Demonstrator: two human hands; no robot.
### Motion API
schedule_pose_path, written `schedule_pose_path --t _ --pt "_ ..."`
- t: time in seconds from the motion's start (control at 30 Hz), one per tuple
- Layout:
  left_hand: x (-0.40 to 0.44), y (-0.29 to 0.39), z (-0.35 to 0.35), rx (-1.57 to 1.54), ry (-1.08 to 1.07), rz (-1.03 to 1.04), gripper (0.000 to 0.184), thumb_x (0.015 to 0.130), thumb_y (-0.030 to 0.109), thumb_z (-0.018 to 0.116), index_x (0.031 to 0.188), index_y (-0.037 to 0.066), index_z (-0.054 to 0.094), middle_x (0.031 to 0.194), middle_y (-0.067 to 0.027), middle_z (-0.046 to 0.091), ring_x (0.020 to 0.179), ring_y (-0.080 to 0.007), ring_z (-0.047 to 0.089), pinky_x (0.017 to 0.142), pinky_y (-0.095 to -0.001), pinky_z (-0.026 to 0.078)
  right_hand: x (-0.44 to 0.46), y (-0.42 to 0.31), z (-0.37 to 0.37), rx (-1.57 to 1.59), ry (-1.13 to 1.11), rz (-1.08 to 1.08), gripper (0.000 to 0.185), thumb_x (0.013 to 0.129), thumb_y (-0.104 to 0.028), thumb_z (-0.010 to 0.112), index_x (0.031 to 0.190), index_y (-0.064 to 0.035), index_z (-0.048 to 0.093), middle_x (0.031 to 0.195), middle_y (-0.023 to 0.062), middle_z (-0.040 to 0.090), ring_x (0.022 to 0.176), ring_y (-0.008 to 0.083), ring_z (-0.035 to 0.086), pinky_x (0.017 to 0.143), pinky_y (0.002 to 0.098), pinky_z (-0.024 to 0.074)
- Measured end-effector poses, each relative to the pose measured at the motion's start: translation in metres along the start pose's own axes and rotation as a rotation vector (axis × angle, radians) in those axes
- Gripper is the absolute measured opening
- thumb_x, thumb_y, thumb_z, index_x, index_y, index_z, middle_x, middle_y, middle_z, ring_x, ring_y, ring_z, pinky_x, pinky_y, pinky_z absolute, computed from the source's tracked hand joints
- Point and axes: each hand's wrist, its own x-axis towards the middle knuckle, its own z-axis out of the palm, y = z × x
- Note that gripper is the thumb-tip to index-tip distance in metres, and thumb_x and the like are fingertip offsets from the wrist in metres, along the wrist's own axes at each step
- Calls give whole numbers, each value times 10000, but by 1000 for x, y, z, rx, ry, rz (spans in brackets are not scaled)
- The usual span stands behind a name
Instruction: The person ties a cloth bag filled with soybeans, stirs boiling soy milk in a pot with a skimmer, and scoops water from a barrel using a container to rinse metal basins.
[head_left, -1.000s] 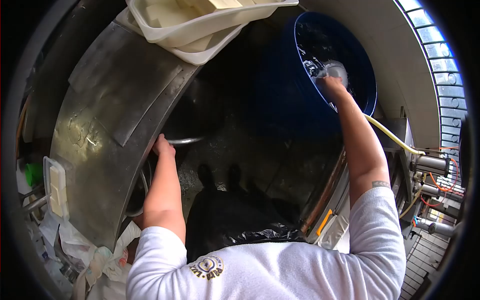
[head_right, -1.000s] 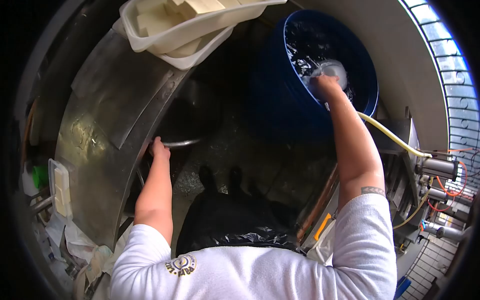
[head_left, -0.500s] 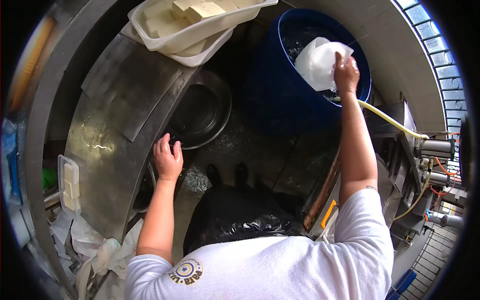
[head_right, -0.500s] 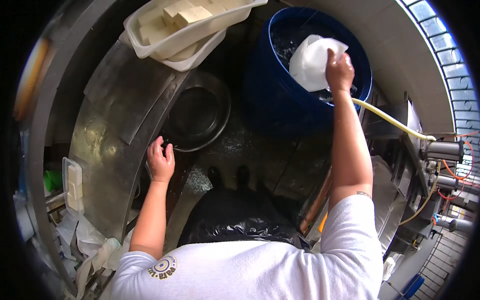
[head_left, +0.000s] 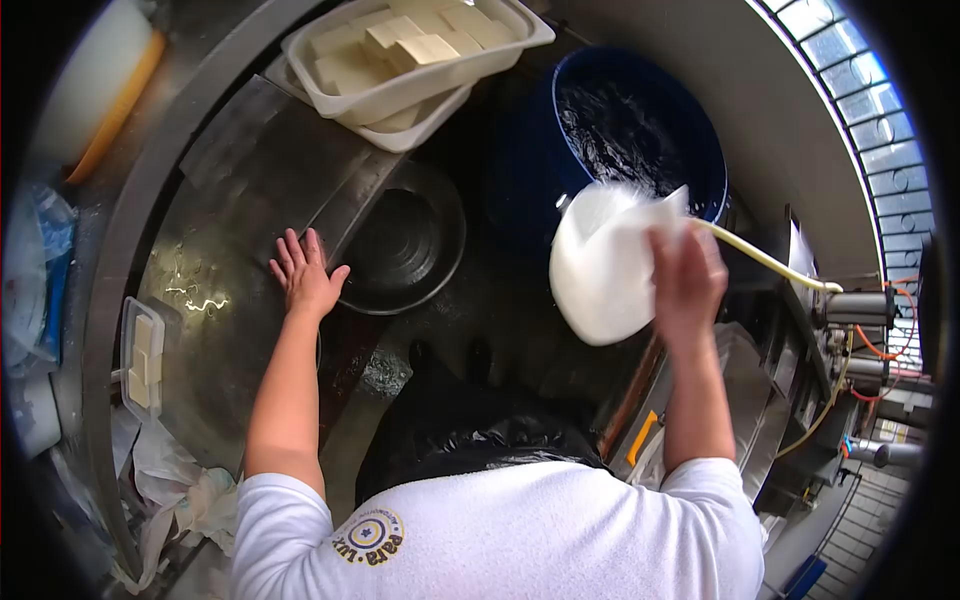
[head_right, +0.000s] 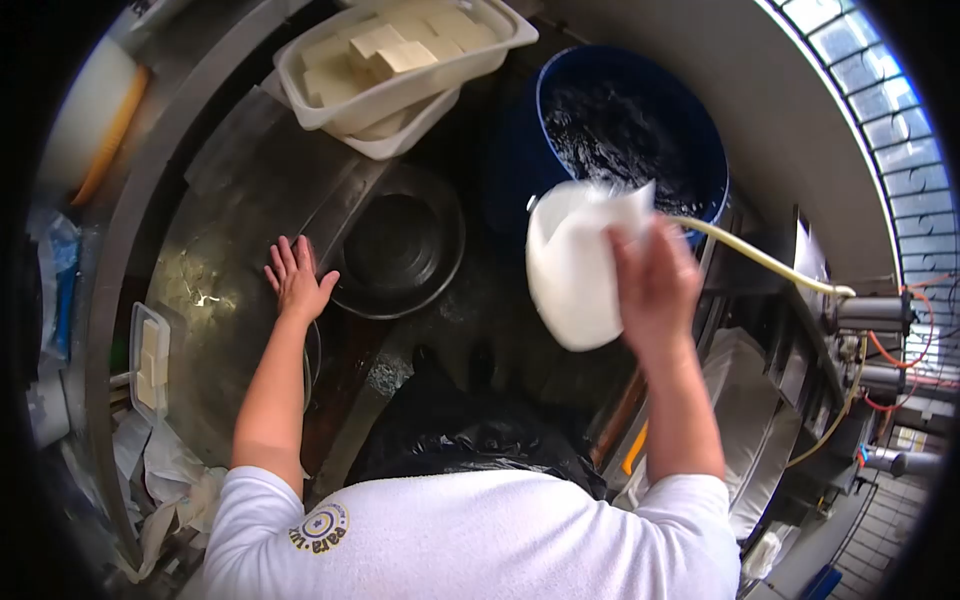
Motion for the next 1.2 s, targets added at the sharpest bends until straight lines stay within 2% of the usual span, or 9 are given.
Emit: schedule_pose_path --t 0.07,0.2,0.27,0.3,0.5,0.77,0.93,1.1,1.2 --pt "1 -2 4 -6 35 -3 972 924 524 689 1664 140 188 1731 -221 57 1597 -422 27 1263 -622 43 -24 -2 58 231 -92 128 200 972 -145 752 964 19 637 770 130 642 692 150 609 629 338 514" --pt "1 -2 2 -24 57 -6 936 944 544 653 1661 147 199 1728 -222 82 1597 -417 43 1267 -622 36 -30 13 166 49 -482 390 503 955 -430 726 796 27 591 743 264 640 737 463 662 666 498 504" --pt "1 -5 4 -25 83 -2 933 935 539 666 1652 139 225 1721 -230 106 1589 -431 75 1263 -630 60 -19 73 252 128 -494 477 517 950 -438 708 783 50 664 735 255 688 753 427 718 706 477 556" --pt "0 -6 5 -21 106 15 929 925 535 680 1643 132 251 1713 -238 131 1582 -445 106 1258 -638 83 6 76 263 190 -563 593 499 986 -416 699 818 52 661 624 136 656 481 255 640 502 423 525" --pt "-1 -5 0 -23 90 11 961 905 534 700 1647 139 235 1715 -230 133 1589 -429 81 1263 -629 73 100 92 296 488 -375 927 434 982 -341 675 750 26 660 675 94 610 537 256 581 523 429 474" --pt "0 -5 0 -26 80 -12 965 905 512 703 1649 124 227 1722 -210 121 1592 -416 80 1268 -620 69 112 28 193 632 -198 546 348 1002 -394 705 883 -68 677 648 -15 529 526 109 491 488 283 399" --pt "4 -2 3 -8 89 -29 977 895 504 708 1653 127 222 1723 -200 127 1593 -409 88 1266 -622 78 143 -8 46 102 162 69 259 1023 -290 702 953 -40 702 701 -22 604 601 48 527 531 248 427" --pt "5 -1 11 25 94 -15 974 890 514 710 1652 137 234 1722 -201 133 1592 -409 94 1262 -624 91 180 30 20 -435 228 58 519 963 -558 647 1134 -72 705 1032 228 745 981 433 725 876 483 575" --pt "5 1 12 31 146 -10 957 896 541 698 1646 136 262 1723 -199 130 1592 -407 99 1257 -628 98 199 98 58 -661 -72 172 527 954 -536 659 1218 -79 647 1091 226 738 1067 432 699 945 517 539"
